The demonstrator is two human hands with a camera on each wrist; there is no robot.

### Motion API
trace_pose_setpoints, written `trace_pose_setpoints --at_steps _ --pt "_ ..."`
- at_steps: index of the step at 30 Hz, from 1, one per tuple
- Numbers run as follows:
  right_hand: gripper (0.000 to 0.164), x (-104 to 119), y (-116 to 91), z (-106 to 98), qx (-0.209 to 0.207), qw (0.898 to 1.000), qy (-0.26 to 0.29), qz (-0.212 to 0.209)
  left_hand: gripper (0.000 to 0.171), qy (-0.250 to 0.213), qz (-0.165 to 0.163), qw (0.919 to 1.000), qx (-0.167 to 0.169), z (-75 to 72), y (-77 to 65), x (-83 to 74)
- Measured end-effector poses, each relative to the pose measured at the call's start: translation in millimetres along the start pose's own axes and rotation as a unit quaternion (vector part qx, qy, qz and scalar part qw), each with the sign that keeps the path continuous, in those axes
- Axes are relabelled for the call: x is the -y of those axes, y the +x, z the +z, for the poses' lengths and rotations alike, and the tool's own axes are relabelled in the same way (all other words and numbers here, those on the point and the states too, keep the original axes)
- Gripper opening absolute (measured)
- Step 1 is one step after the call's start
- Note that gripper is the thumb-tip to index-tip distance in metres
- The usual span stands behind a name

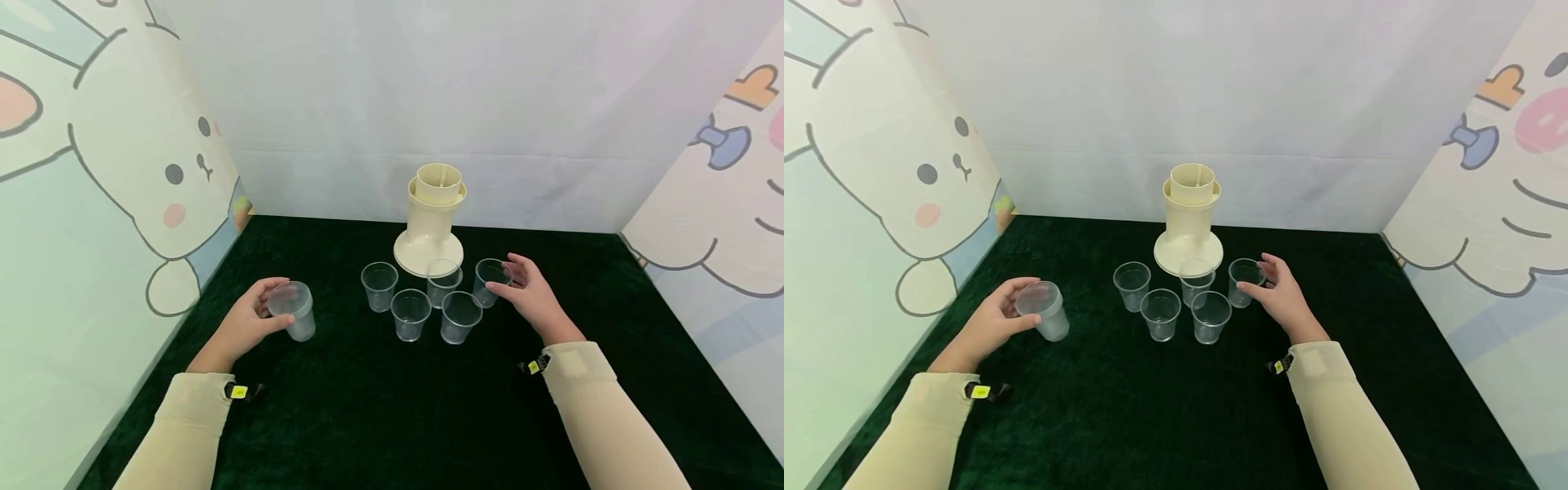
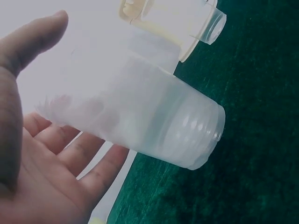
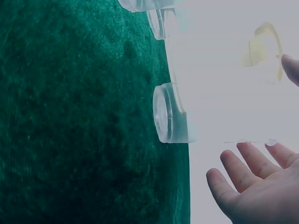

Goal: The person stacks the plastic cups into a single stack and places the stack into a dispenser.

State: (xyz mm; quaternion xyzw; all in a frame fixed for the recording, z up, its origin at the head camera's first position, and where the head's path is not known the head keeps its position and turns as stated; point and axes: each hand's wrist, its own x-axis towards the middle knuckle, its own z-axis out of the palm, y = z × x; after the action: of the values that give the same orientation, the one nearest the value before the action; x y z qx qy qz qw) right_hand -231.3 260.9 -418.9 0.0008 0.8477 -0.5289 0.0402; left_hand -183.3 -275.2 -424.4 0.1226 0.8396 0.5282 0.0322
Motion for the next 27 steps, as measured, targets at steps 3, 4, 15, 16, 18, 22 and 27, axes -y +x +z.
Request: trace_pose_setpoints --at_steps 3,4,15,16,18,22,27 --pt "0.098 -1.6 1.2 0.8 0.001 1.000 0.000 -0.002 0.068 -0.004 -0.002 1.0000 0.001 -0.3 -0.5 0.9" --pt "0.096 -2.4 1.5 0.8 0.001 1.000 -0.001 -0.003 0.068 -0.006 -0.002 1.0000 0.001 -0.4 -0.5 0.9" --pt "0.088 -7.7 3.0 2.0 0.001 1.000 0.000 -0.013 0.066 -0.030 -0.018 0.9994 0.004 -1.2 0.1 2.8" --pt "0.088 -8.0 3.1 2.1 0.001 1.000 0.001 -0.012 0.066 -0.029 -0.019 0.9994 0.004 -1.1 0.2 3.1" --pt "0.087 -8.3 3.5 2.4 0.001 1.000 0.005 -0.008 0.067 -0.028 -0.021 0.9994 0.003 -0.6 0.2 3.1" --pt "0.084 -8.8 4.1 1.9 0.001 1.000 0.007 -0.005 0.067 -0.026 -0.024 0.9994 0.004 0.1 -0.4 2.3" --pt "0.080 -10.0 5.6 1.0 -0.001 1.000 0.010 -0.005 0.066 -0.023 -0.028 0.9993 0.005 -0.1 -1.1 -0.1"
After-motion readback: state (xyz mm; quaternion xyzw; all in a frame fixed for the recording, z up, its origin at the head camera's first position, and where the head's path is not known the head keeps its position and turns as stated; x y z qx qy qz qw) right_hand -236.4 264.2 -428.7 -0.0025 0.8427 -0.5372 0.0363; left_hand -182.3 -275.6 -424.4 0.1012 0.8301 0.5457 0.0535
